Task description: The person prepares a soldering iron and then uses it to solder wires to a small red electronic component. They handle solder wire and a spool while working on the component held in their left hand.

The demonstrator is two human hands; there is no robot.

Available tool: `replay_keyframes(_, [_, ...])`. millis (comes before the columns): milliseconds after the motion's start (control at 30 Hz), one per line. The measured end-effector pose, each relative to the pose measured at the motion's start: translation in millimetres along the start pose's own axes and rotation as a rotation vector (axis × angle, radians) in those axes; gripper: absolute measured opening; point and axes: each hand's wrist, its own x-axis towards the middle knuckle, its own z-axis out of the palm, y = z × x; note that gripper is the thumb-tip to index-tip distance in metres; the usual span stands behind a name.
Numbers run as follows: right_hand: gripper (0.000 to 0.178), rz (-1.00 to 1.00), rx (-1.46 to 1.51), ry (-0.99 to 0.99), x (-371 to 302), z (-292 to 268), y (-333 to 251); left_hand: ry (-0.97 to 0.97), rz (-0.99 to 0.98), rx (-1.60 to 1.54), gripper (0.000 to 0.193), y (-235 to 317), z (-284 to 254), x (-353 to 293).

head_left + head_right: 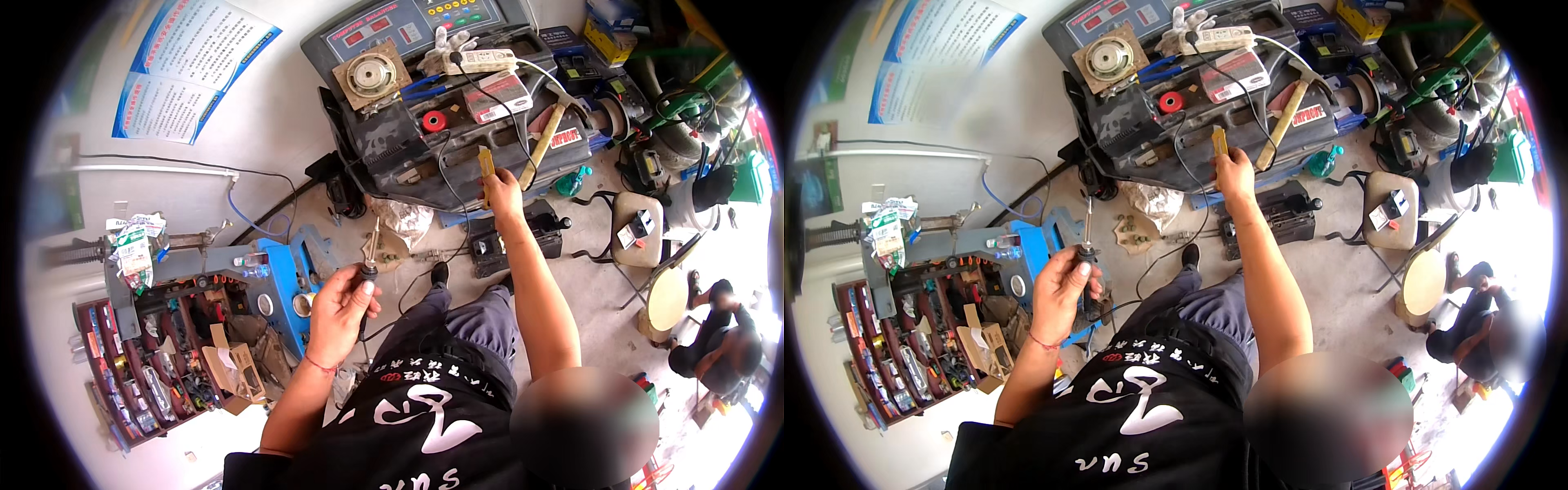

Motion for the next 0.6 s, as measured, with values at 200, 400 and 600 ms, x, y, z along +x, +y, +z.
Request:
replay_keyframes(200, [0.041,0.038,0.399,-0.023,-2,-31,20,-0.051,-0.03,-0.052,0.035,-10,47,-11])
replay_keyframes(400, [0.049,-0.159,0.437,0.051,45,23,23,-0.061,-0.075,0.011,0.038,4,39,-12])
replay_keyframes(600, [0.046,-0.271,-0.254,0.434,61,30,15,-0.093,-0.036,-0.032,0.039,14,58,4])
